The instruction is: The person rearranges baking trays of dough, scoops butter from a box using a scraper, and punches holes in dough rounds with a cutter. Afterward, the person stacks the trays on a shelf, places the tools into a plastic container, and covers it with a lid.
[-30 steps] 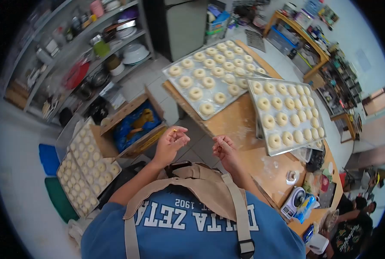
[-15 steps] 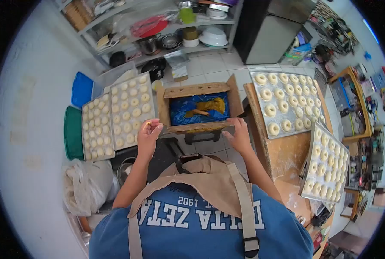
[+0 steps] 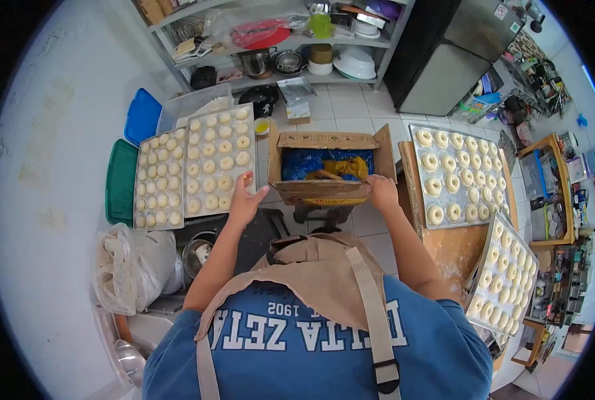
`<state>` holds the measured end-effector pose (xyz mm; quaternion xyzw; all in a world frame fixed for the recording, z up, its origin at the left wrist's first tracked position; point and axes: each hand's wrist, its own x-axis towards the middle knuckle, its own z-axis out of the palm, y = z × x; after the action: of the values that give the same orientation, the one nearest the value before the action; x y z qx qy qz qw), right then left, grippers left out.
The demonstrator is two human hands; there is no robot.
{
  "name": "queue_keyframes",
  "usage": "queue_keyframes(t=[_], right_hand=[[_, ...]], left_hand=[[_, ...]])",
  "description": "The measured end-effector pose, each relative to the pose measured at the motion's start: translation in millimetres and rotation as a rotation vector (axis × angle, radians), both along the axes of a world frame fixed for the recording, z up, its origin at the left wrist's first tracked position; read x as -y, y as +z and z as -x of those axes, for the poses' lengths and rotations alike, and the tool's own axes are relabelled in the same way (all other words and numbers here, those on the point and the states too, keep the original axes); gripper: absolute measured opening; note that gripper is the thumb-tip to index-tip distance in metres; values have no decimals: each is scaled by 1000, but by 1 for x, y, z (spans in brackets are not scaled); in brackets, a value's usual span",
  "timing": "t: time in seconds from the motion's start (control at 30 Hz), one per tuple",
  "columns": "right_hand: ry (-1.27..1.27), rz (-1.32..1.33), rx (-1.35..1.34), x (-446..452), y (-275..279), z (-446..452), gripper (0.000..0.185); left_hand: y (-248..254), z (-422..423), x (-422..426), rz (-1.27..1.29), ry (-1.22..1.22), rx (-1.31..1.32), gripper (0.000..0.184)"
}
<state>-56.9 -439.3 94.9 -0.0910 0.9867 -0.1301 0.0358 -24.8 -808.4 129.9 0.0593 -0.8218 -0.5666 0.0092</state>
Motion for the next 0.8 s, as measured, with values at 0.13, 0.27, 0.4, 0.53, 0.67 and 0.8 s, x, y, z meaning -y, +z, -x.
queue_keyframes(t=[0.13, 0.27, 0.4, 0.53, 0.67, 0.8], right_hand=[[-95, -64, -422, 19, 2, 25, 27], [-46, -64, -309, 30, -31, 22, 30], [-59, 11, -116, 28, -88, 4, 30], [-62, -71, 116, 17, -73, 17, 25], [-98, -49, 221, 8, -51, 16, 28], [-174, 157, 58, -22, -51, -40, 35]], left_hand=[[-18, 21, -11, 179, -55, -9, 76], [-38, 29, -8, 53, -93, 27, 78], [-44, 31, -19, -68, -150, 83, 76], [-55, 38, -34, -101, -165, 67, 69], [-54, 40, -47, 145, -208, -1, 63], [-46, 45, -76, 224, -228, -67, 56]])
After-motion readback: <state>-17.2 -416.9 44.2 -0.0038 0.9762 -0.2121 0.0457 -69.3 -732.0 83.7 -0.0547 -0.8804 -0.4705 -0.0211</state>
